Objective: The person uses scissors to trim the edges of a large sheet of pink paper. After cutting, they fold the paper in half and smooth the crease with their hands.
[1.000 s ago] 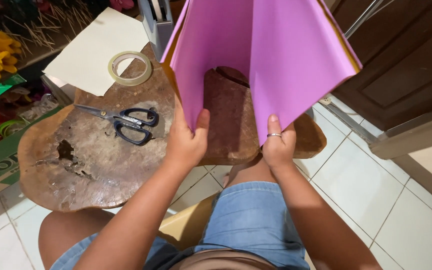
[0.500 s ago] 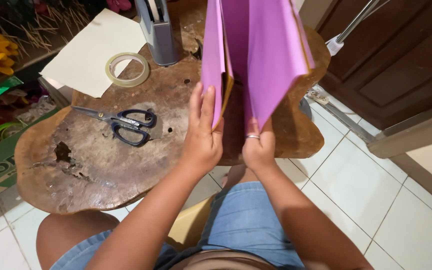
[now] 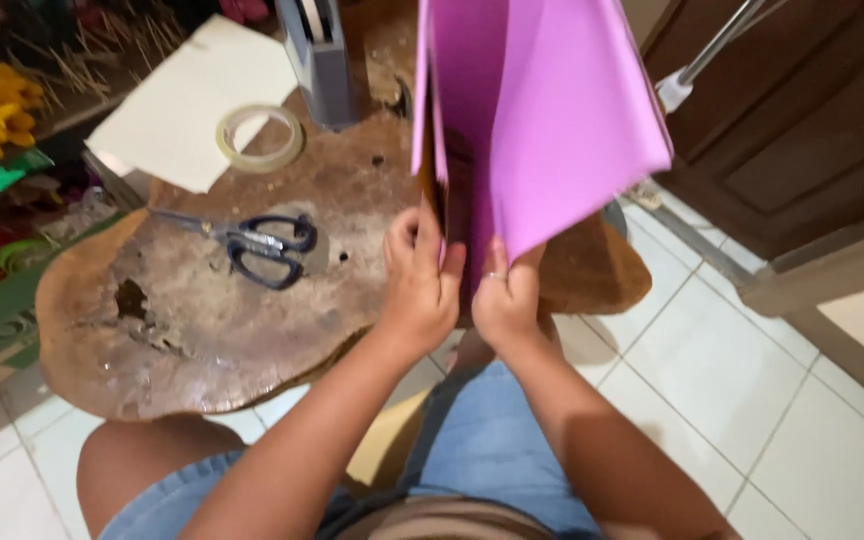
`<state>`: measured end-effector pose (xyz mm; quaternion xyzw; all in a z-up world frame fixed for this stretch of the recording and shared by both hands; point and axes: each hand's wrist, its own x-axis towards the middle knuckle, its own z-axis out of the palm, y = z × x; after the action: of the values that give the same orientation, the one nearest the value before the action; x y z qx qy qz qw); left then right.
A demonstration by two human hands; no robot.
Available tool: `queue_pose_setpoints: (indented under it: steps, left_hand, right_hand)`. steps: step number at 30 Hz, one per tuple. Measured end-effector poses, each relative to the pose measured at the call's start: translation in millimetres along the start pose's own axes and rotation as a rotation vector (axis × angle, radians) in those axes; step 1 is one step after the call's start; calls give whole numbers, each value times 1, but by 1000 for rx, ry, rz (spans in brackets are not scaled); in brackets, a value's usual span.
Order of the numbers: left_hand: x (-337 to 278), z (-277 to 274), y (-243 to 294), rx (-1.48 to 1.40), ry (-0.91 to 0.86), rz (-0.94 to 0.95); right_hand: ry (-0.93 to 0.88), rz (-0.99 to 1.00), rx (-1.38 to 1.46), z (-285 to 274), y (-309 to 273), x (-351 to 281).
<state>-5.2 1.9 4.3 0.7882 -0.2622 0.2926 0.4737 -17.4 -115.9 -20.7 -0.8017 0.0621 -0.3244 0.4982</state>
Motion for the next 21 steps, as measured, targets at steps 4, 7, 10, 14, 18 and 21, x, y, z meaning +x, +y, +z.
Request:
queue_pose_setpoints:
  steps: [4,7,10,14,18,21]
  left_hand:
    - [1,-1,4,-37,-7,18]
    - [2,-6,12,-96,-19,1]
    - [2,-9,8,-227,-84,-27]
    - [4,-21,17,-294,-152,-35]
    - [8,-29,28,-325,-178,-110]
    - [9,-34,36,-292,-203,-136]
  right_hand:
    - [-8,-318,162,1,-17,4]
    - [-26,-344,138,2,-14,0]
    - [-57,-311,56,-4,-26,1]
    - [-161,-248,115,-11,-50,0]
    - [-247,-349,239,-9,-51,3]
    - [-315,-345,265,-7,-42,5]
